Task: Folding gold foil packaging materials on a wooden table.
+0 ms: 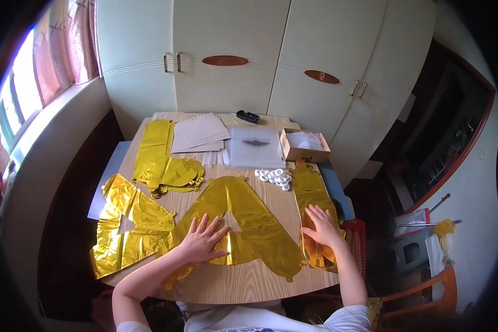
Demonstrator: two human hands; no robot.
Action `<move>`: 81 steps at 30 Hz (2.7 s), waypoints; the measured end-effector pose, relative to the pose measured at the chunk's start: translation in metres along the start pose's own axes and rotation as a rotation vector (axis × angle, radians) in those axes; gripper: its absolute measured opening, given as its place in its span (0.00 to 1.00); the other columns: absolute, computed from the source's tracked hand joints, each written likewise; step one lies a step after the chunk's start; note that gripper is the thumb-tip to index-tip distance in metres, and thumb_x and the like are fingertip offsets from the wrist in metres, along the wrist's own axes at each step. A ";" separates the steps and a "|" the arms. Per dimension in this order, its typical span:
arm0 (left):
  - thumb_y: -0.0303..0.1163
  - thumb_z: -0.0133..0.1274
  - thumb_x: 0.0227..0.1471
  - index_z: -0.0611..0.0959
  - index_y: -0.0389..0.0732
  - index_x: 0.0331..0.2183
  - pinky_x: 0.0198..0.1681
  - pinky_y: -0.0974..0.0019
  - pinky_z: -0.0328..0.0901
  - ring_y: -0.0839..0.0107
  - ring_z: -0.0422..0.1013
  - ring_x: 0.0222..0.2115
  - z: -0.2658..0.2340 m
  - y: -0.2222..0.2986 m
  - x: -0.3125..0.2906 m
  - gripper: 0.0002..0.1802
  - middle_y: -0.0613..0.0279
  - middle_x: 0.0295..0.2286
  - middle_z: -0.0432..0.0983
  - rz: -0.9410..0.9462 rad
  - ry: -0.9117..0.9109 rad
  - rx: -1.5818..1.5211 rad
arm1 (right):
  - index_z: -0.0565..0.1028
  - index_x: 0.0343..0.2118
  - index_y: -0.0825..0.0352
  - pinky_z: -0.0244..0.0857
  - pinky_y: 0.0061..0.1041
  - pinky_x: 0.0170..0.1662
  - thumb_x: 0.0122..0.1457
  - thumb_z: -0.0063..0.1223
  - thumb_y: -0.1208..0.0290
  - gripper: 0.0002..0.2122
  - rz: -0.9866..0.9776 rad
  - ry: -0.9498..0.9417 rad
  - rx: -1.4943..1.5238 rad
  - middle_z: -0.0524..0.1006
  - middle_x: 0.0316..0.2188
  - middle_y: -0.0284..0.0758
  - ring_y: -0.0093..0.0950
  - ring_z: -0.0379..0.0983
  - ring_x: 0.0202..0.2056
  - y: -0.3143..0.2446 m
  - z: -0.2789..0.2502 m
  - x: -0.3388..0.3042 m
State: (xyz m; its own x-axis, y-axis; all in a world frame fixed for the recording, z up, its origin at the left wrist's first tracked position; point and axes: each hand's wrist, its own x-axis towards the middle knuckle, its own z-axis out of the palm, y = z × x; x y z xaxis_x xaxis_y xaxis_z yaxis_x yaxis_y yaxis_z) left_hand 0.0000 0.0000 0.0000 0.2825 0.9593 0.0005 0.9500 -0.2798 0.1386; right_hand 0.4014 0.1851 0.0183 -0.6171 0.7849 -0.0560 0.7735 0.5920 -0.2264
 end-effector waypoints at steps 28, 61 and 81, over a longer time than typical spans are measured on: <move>0.41 0.50 0.55 0.76 0.41 0.51 0.63 0.48 0.53 0.60 0.65 0.57 0.031 0.162 0.188 0.24 0.56 0.50 0.73 0.528 0.206 -0.186 | 0.81 0.37 0.71 0.67 0.22 0.46 0.59 0.58 0.70 0.09 0.230 0.364 0.724 0.82 0.35 0.32 0.21 0.75 0.40 0.040 0.019 -0.011; 0.39 0.49 0.57 0.80 0.43 0.43 0.56 0.57 0.59 0.64 0.70 0.49 0.028 0.170 0.183 0.15 0.62 0.44 0.76 0.509 0.270 -0.181 | 0.74 0.45 0.68 0.64 0.20 0.48 0.67 0.49 0.64 0.13 0.050 1.075 1.117 0.76 0.39 0.29 0.18 0.70 0.42 0.097 -0.226 0.029; 0.55 0.48 0.55 0.80 0.61 0.50 0.45 0.61 0.59 0.68 0.66 0.44 0.014 0.248 0.196 0.23 0.67 0.40 0.72 0.626 0.185 -0.012 | 0.76 0.41 0.67 0.64 0.17 0.43 0.67 0.49 0.66 0.10 -0.054 0.929 1.288 0.77 0.35 0.26 0.15 0.70 0.37 0.027 -0.197 0.021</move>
State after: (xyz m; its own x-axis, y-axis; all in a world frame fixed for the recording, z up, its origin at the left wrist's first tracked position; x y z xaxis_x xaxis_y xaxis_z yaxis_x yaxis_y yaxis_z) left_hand 0.2925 0.1177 0.0209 0.7530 0.6066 0.2551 0.6117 -0.7881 0.0683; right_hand 0.4379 0.2538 0.2026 0.0335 0.8886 0.4575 -0.1775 0.4558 -0.8722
